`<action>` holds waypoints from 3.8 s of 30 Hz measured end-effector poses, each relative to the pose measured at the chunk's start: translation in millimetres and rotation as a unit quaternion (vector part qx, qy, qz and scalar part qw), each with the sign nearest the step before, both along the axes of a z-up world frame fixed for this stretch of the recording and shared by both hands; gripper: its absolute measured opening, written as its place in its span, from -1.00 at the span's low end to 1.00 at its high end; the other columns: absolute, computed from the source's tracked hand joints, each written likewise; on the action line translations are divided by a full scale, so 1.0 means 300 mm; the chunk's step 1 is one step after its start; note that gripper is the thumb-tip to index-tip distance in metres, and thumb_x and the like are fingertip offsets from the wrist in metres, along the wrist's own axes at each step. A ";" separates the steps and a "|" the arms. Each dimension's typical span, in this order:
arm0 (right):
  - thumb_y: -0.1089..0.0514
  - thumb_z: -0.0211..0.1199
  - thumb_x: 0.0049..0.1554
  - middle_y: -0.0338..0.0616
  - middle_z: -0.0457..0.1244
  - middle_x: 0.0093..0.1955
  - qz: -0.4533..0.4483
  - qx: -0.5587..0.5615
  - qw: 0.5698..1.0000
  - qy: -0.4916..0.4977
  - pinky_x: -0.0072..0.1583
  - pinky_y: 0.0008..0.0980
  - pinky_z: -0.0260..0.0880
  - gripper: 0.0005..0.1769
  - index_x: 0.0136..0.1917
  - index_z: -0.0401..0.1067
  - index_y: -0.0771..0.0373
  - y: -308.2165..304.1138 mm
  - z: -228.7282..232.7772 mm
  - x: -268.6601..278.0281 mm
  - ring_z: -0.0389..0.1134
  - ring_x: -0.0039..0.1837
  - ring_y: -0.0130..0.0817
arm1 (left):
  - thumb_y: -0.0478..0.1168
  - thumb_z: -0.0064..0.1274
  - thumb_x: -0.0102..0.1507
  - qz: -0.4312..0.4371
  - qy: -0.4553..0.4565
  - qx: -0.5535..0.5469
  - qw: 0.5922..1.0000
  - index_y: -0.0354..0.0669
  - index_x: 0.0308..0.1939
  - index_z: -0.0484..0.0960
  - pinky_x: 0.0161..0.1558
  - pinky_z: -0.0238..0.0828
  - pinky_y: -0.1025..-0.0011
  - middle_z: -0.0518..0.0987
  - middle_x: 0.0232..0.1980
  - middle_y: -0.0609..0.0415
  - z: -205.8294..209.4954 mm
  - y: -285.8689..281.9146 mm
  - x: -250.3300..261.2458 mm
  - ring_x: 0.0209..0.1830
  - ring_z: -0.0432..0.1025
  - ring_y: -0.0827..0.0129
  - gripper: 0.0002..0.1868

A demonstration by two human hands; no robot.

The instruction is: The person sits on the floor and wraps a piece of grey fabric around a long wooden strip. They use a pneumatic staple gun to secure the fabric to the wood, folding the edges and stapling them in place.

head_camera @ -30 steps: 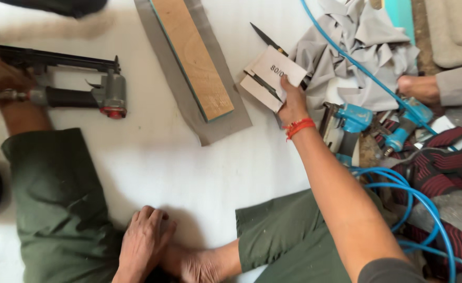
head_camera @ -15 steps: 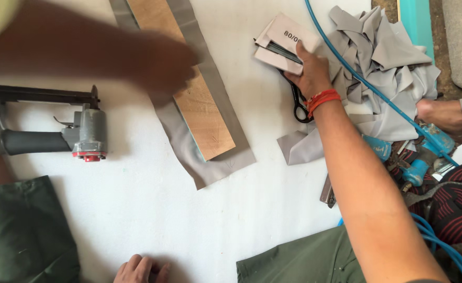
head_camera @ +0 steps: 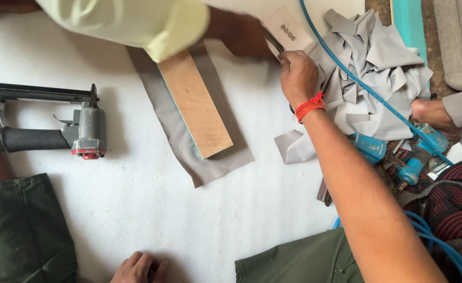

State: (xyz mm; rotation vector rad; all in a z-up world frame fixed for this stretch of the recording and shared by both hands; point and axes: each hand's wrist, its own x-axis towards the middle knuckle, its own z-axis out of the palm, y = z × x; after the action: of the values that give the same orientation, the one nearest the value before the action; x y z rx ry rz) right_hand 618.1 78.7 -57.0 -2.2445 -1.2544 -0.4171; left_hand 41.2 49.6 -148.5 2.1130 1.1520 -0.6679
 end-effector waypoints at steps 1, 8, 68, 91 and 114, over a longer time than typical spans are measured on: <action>0.28 0.32 0.14 0.05 0.39 -0.05 -0.015 -0.024 0.999 0.015 0.04 -0.04 0.37 -0.91 -0.06 0.61 0.26 0.011 0.004 0.012 0.39 0.00 0.09 | 0.18 0.18 0.17 0.000 0.001 -0.005 1.000 -0.03 -0.24 0.75 -0.03 0.65 0.23 0.67 -0.33 0.03 0.000 -0.003 -0.001 -0.16 0.66 0.23 -0.61; 0.32 0.27 0.18 0.00 0.39 -0.02 -0.022 -0.009 0.998 0.062 0.08 -0.11 0.41 -0.85 0.02 0.59 0.25 -0.002 -0.047 0.013 0.42 0.02 -0.03 | 0.20 0.10 0.23 -0.012 0.007 -0.038 0.999 0.03 -0.20 0.73 0.02 0.63 0.27 0.66 -0.27 0.08 0.014 0.020 0.027 -0.11 0.65 0.29 -0.62; 0.28 0.37 -0.08 0.03 0.23 0.42 -0.108 -0.261 0.959 0.011 0.47 -0.03 0.07 -0.32 0.34 0.37 0.14 -0.789 -0.115 -0.268 0.07 0.50 0.19 | 0.23 0.15 0.18 0.053 -0.202 0.191 0.959 -0.11 -0.50 0.60 -0.33 0.46 0.06 0.64 -0.37 0.00 0.188 0.102 0.284 -0.35 0.53 0.01 -0.51; -0.09 0.46 -0.01 -0.03 0.07 0.49 -0.235 -0.330 0.779 0.478 0.40 -0.11 0.21 -0.05 0.51 0.10 0.19 -1.364 0.109 -0.537 0.15 0.47 -0.14 | 0.11 0.12 0.25 0.280 -0.343 0.048 0.895 -0.17 -0.13 0.73 -0.11 0.49 0.17 0.71 -0.18 -0.08 0.314 0.034 0.048 -0.17 0.59 0.06 -0.58; -0.25 0.54 -0.08 0.08 0.18 0.41 -0.057 -0.561 0.746 0.354 0.40 -0.13 0.26 0.14 0.58 0.04 0.11 -1.543 0.254 -0.796 0.22 0.43 0.01 | -0.02 0.18 0.33 0.237 -0.256 0.127 0.929 -0.18 0.05 0.73 -0.02 0.50 0.24 0.72 -0.08 -0.10 0.337 0.006 -0.119 -0.09 0.62 0.13 -0.65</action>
State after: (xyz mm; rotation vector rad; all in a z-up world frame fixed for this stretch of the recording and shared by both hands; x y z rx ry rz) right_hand 379.3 -384.3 19.1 -2.8798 -0.9880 1.4376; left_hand 5.5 51.3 -47.3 1.9214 1.4091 0.2582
